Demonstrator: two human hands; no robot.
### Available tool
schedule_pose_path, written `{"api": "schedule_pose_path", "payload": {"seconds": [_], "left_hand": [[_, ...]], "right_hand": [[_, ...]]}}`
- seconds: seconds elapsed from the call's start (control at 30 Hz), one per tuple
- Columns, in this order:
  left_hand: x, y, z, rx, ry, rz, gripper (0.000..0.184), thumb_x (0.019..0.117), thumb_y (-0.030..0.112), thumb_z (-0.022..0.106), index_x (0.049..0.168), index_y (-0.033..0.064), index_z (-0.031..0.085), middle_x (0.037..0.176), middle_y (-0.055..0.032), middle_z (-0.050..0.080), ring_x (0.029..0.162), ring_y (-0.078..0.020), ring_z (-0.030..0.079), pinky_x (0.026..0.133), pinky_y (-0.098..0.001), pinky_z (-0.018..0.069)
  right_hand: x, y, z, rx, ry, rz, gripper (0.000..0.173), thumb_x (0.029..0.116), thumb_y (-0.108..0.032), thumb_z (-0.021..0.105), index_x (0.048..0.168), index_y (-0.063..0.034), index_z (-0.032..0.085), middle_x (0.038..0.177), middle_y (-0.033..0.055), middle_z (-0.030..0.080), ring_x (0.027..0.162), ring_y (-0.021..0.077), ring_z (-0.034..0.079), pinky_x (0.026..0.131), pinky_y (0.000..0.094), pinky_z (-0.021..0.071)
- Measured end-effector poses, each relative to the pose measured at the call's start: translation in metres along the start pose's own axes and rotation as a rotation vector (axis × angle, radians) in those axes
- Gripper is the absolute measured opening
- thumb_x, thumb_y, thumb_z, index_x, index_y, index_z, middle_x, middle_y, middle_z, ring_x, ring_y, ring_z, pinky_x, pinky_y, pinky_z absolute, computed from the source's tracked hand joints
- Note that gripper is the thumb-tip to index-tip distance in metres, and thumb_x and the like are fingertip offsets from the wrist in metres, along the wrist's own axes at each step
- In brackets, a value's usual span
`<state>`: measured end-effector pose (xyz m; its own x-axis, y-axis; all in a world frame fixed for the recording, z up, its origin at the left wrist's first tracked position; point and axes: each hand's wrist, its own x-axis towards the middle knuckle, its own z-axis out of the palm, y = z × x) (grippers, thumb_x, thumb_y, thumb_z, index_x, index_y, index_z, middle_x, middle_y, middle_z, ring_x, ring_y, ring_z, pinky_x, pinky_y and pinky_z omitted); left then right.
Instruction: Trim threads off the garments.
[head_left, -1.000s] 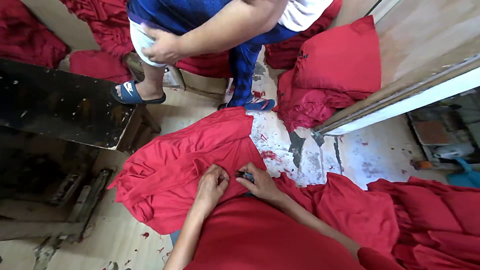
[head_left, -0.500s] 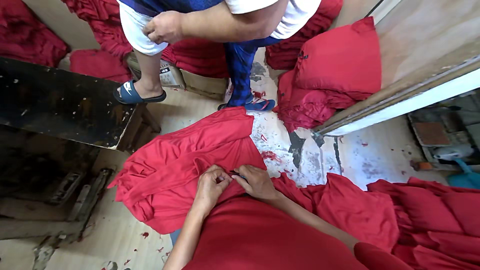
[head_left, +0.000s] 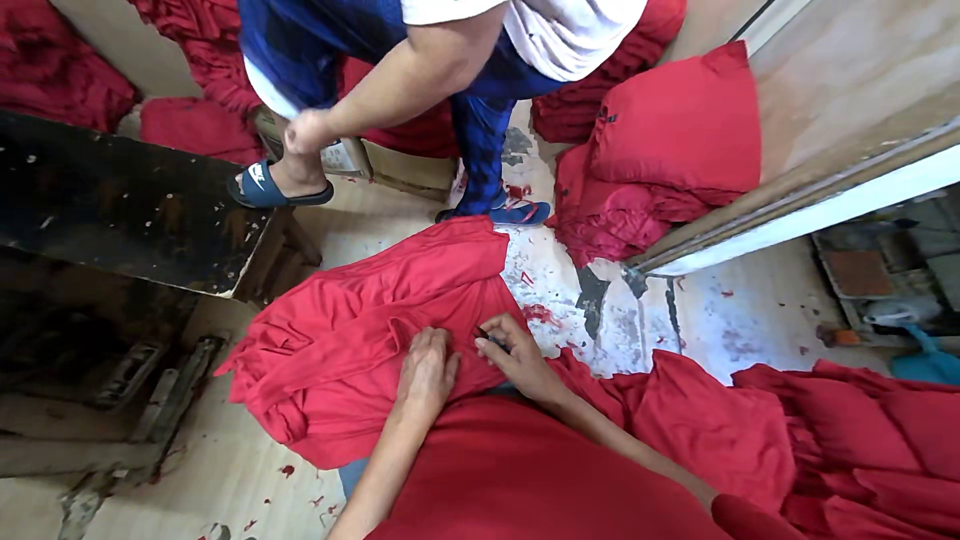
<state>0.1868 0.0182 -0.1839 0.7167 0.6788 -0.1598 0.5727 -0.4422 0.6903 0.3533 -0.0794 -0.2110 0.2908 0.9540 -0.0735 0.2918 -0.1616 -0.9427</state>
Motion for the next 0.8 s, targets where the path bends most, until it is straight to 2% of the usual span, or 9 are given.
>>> {"api": "schedule_pose_path", "payload": {"seconds": [0.27, 0.33, 0.4, 0.47, 0.53, 0.6, 0.63, 0.73, 0.8], "left_hand": [[-0.025, -0.009, -0.031, -0.137, 0.16, -0.057, 0.015, 0.0964, 0.014, 0.067, 0.095, 0.0022, 0.076, 0.092, -0.0092, 0.074, 0.085, -0.019, 0.071, 0.082, -0.04, 0.0574], [-0.041, -0.011, -0.045, -0.197, 0.149, -0.11, 0.014, 0.097, 0.014, 0.067, 0.096, 0.0038, 0.077, 0.09, -0.0062, 0.075, 0.079, -0.0146, 0.072, 0.078, -0.0365, 0.0602], [-0.062, -0.018, -0.063, -0.234, 0.159, -0.174, 0.014, 0.0972, 0.015, 0.067, 0.099, 0.0042, 0.076, 0.089, -0.0047, 0.075, 0.077, -0.0127, 0.072, 0.076, -0.0351, 0.0621], [-0.09, -0.032, -0.083, -0.164, 0.223, -0.254, 0.016, 0.0971, 0.015, 0.067, 0.099, 0.002, 0.075, 0.088, -0.0082, 0.075, 0.076, -0.0179, 0.073, 0.074, -0.0414, 0.0628], [-0.118, -0.041, -0.105, 0.012, 0.309, -0.406, 0.025, 0.1007, 0.02, 0.063, 0.102, -0.0025, 0.074, 0.091, -0.019, 0.074, 0.082, -0.0347, 0.073, 0.078, -0.0598, 0.0579], [-0.128, -0.038, -0.118, 0.147, 0.424, -0.48, 0.038, 0.1047, 0.03, 0.056, 0.113, -0.0041, 0.071, 0.102, -0.0283, 0.071, 0.096, -0.0499, 0.068, 0.083, -0.0726, 0.0481], [-0.125, -0.033, -0.12, 0.171, 0.468, -0.444, 0.041, 0.1052, 0.033, 0.054, 0.12, -0.003, 0.069, 0.109, -0.028, 0.07, 0.101, -0.0497, 0.067, 0.086, -0.0709, 0.0482], [-0.09, -0.009, -0.106, 0.024, 0.44, -0.118, 0.033, 0.1055, 0.026, 0.055, 0.123, 0.0009, 0.067, 0.111, -0.0147, 0.073, 0.085, -0.024, 0.073, 0.073, -0.0432, 0.061], [-0.054, 0.007, -0.081, -0.154, 0.28, 0.081, 0.027, 0.1023, 0.015, 0.059, 0.125, 0.002, 0.066, 0.111, -0.0108, 0.073, 0.074, -0.015, 0.07, 0.065, -0.0334, 0.0611]], "right_hand": [[-0.001, 0.004, -0.003, -0.043, -0.038, 0.017, 0.032, 0.104, -0.025, 0.055, 0.122, 0.0017, 0.058, 0.092, 0.0061, 0.069, 0.079, 0.011, 0.067, 0.073, 0.0301, 0.0567], [-0.003, 0.004, -0.006, -0.076, -0.045, 0.002, 0.039, 0.0994, -0.029, 0.063, 0.123, 0.0013, 0.059, 0.095, 0.0066, 0.069, 0.082, 0.0107, 0.065, 0.076, 0.0314, 0.0555], [-0.007, 0.005, -0.009, -0.146, -0.043, -0.008, 0.051, 0.0907, -0.036, 0.075, 0.122, 0.0013, 0.059, 0.088, 0.0056, 0.063, 0.072, 0.0119, 0.057, 0.067, 0.0322, 0.0503], [-0.012, 0.006, -0.014, -0.263, -0.071, -0.015, 0.053, 0.0874, -0.035, 0.078, 0.121, 0.0015, 0.061, 0.095, 0.0112, 0.068, 0.08, 0.0204, 0.064, 0.072, 0.0412, 0.0544], [-0.016, 0.007, -0.019, -0.401, -0.103, -0.079, 0.041, 0.0915, -0.027, 0.074, 0.119, 0.0024, 0.064, 0.108, 0.0182, 0.071, 0.094, 0.0301, 0.071, 0.08, 0.0504, 0.0582], [-0.019, 0.01, -0.02, -0.47, -0.072, -0.158, 0.025, 0.0943, -0.015, 0.067, 0.111, 0.0024, 0.068, 0.107, 0.0204, 0.068, 0.091, 0.0319, 0.07, 0.075, 0.0488, 0.0586], [-0.019, 0.011, -0.02, -0.473, -0.031, -0.179, 0.02, 0.0936, -0.011, 0.064, 0.108, 0.0019, 0.07, 0.104, 0.0201, 0.067, 0.089, 0.0307, 0.07, 0.075, 0.0462, 0.0591], [-0.016, 0.002, -0.021, -0.309, 0.055, -0.074, 0.02, 0.098, -0.01, 0.06, 0.108, 0.0032, 0.071, 0.105, 0.0172, 0.069, 0.091, 0.0205, 0.068, 0.083, 0.0338, 0.0577], [-0.012, -0.009, -0.024, -0.063, 0.069, 0.132, 0.021, 0.1017, -0.012, 0.057, 0.113, 0.0035, 0.066, 0.1, 0.0093, 0.067, 0.07, 0.0069, 0.061, 0.064, 0.0233, 0.0535]]}}
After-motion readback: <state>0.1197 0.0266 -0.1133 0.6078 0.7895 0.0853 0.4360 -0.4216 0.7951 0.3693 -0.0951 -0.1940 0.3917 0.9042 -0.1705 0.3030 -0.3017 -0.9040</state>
